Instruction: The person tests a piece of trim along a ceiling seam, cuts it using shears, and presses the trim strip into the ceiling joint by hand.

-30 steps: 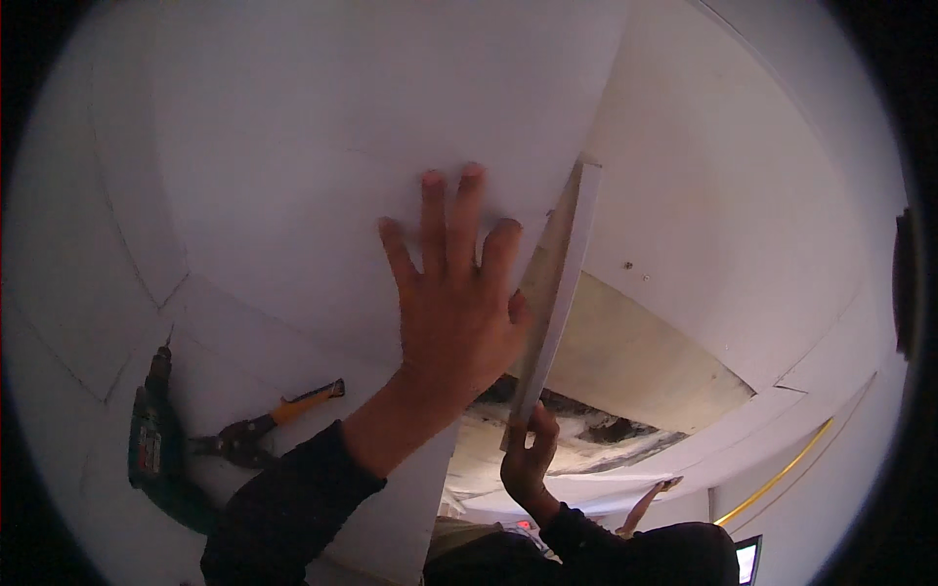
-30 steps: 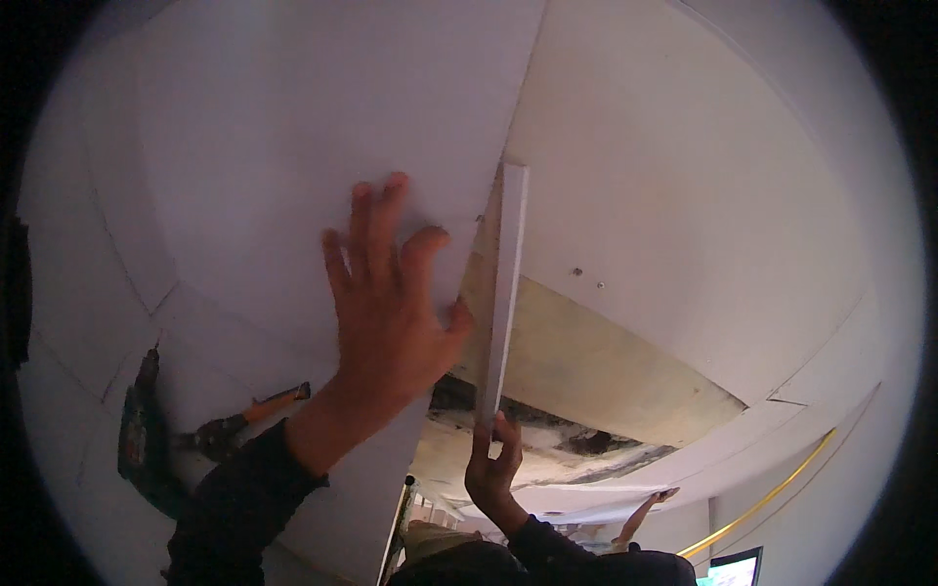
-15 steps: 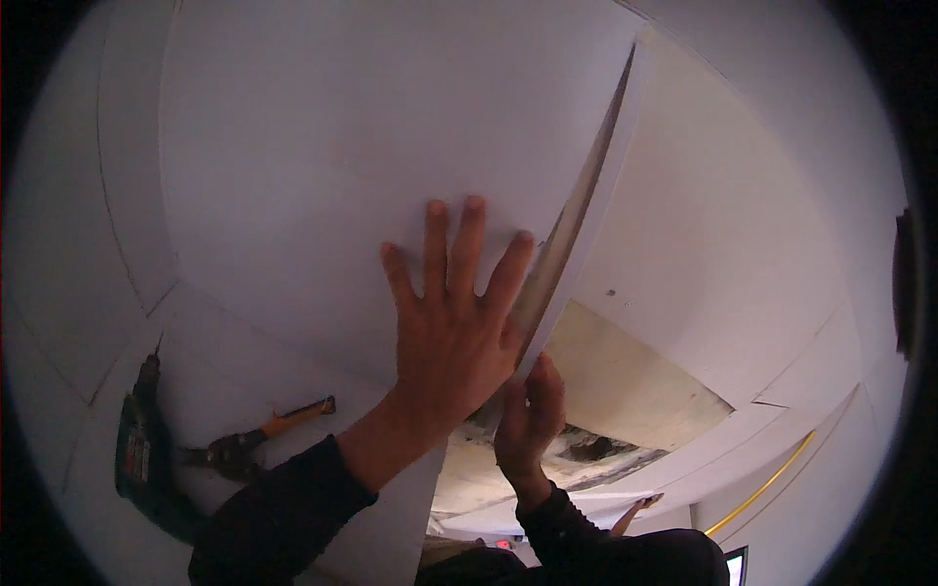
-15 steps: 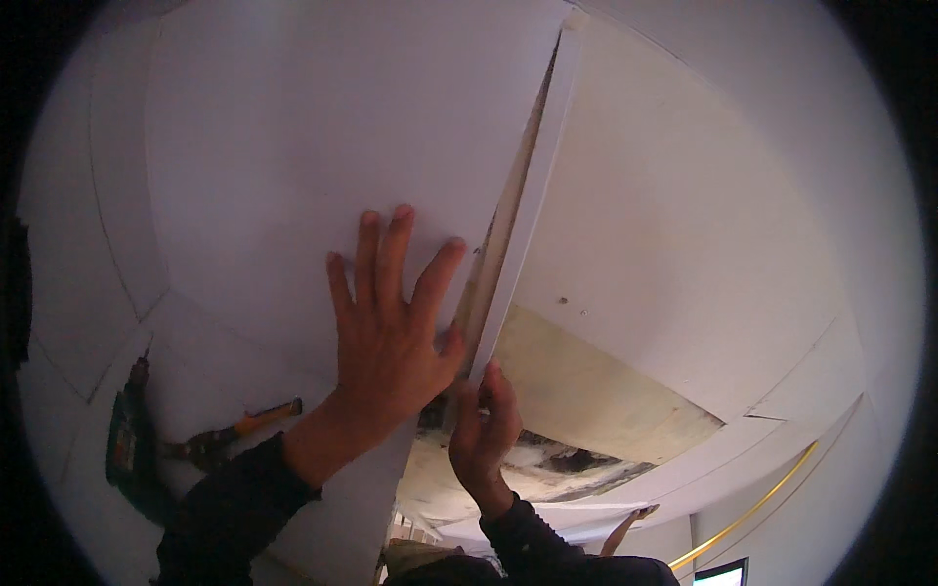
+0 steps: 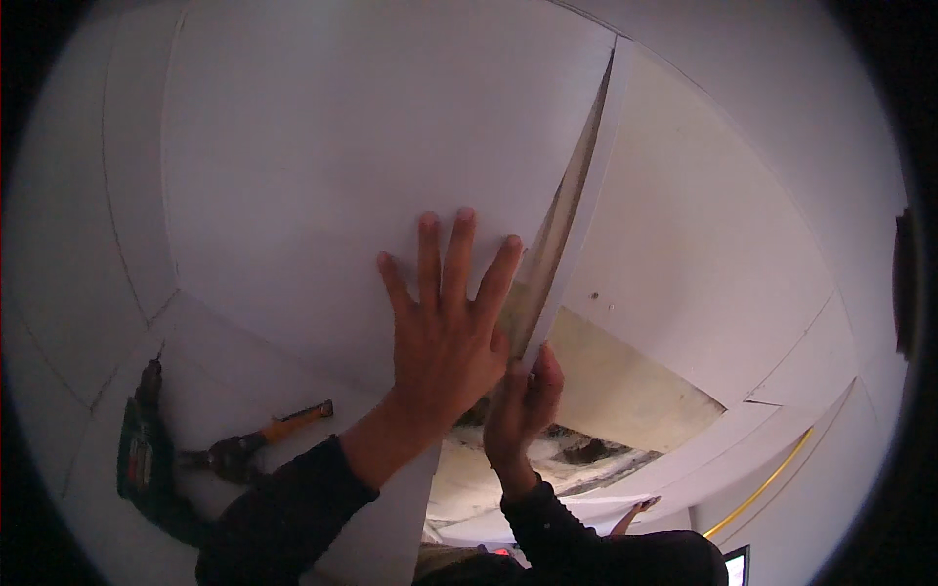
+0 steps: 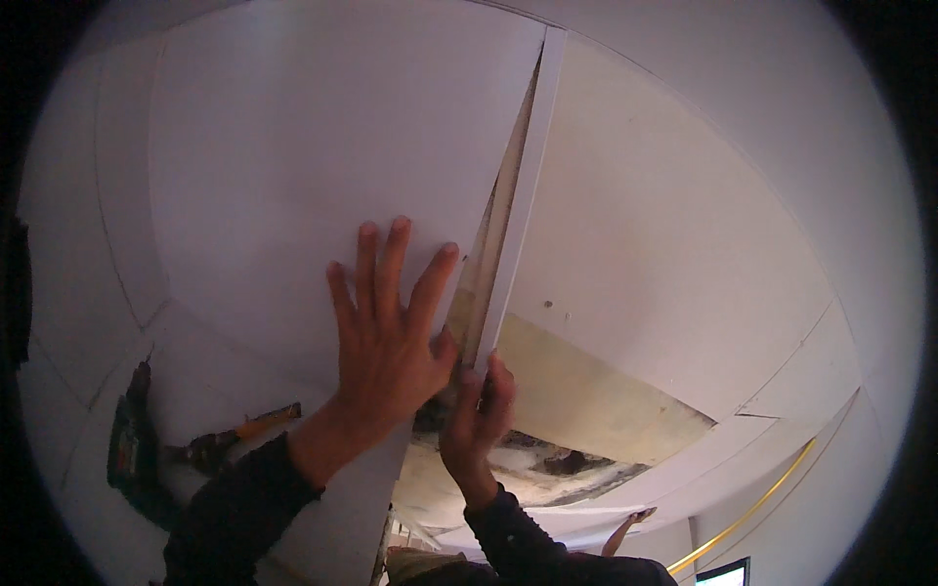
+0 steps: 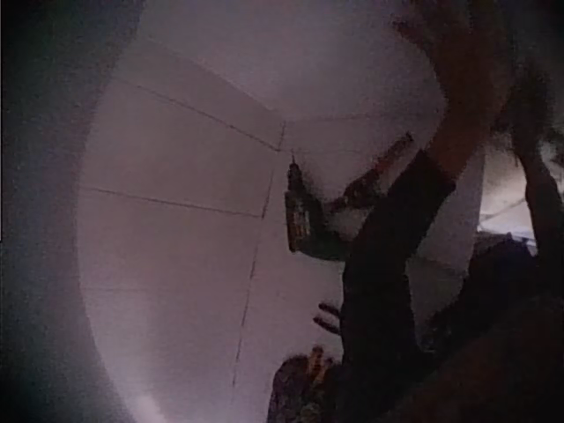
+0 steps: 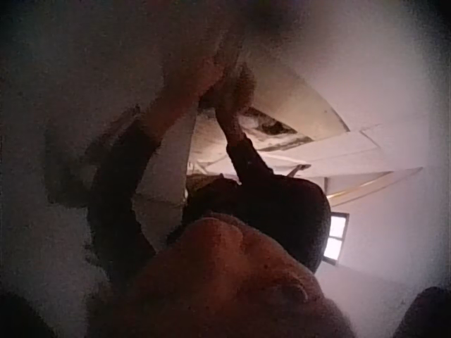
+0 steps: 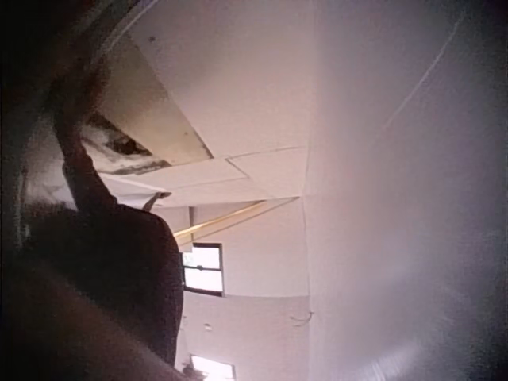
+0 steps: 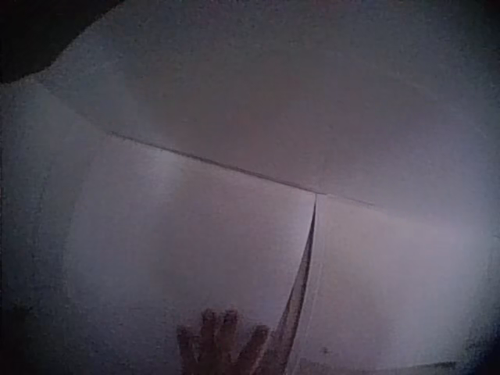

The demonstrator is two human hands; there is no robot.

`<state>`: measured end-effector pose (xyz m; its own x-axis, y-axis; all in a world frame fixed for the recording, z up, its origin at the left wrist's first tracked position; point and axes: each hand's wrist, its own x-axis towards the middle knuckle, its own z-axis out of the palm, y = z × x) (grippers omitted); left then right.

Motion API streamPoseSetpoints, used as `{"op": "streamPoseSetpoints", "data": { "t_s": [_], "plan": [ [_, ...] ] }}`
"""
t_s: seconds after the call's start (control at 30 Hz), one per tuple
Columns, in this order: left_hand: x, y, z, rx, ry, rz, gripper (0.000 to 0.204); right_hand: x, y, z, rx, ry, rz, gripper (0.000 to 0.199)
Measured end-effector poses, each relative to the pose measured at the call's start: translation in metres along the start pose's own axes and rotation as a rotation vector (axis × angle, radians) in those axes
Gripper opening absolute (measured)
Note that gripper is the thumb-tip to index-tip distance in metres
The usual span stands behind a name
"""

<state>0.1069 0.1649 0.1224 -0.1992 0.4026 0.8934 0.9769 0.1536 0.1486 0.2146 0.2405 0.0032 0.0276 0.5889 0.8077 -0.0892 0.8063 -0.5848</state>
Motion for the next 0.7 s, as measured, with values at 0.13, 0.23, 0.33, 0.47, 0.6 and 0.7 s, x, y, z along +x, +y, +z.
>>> {"op": "streamPoseSetpoints", "data": {
  "t_s": [0.13,0.23,0.33,0.47,0.6,0.7],
  "plan": [
    [0.000,-0.001,-0.001,-0.010,-0.025,-0.009,0.091,-0.001,0.000,0.009,0.078,0.048,0.014,0.041],
    [0.001,0.000,-0.001,-0.014,-0.013,-0.004,0.091,0.003,-0.004,0.004,-0.090,-0.046,-0.080,0.046],
    [0.001,0.001,0.000,-0.023,-0.021,0.005,0.091,0.010,-0.009,-0.003,-0.172,-0.139,-0.120,0.050],
    [-0.001,0.000,-0.001,-0.002,-0.024,0.006,0.091,0.017,-0.011,-0.006,-0.249,-0.189,-0.165,0.050],
    [0.000,-0.003,-0.005,0.015,-0.006,0.034,0.089,0.022,-0.013,-0.014,-0.103,-0.229,-0.047,0.051],
    [0.000,-0.010,-0.012,-0.003,-0.005,0.067,0.088,0.024,-0.013,-0.019,-0.207,-0.239,-0.120,0.053]
  ]
}}
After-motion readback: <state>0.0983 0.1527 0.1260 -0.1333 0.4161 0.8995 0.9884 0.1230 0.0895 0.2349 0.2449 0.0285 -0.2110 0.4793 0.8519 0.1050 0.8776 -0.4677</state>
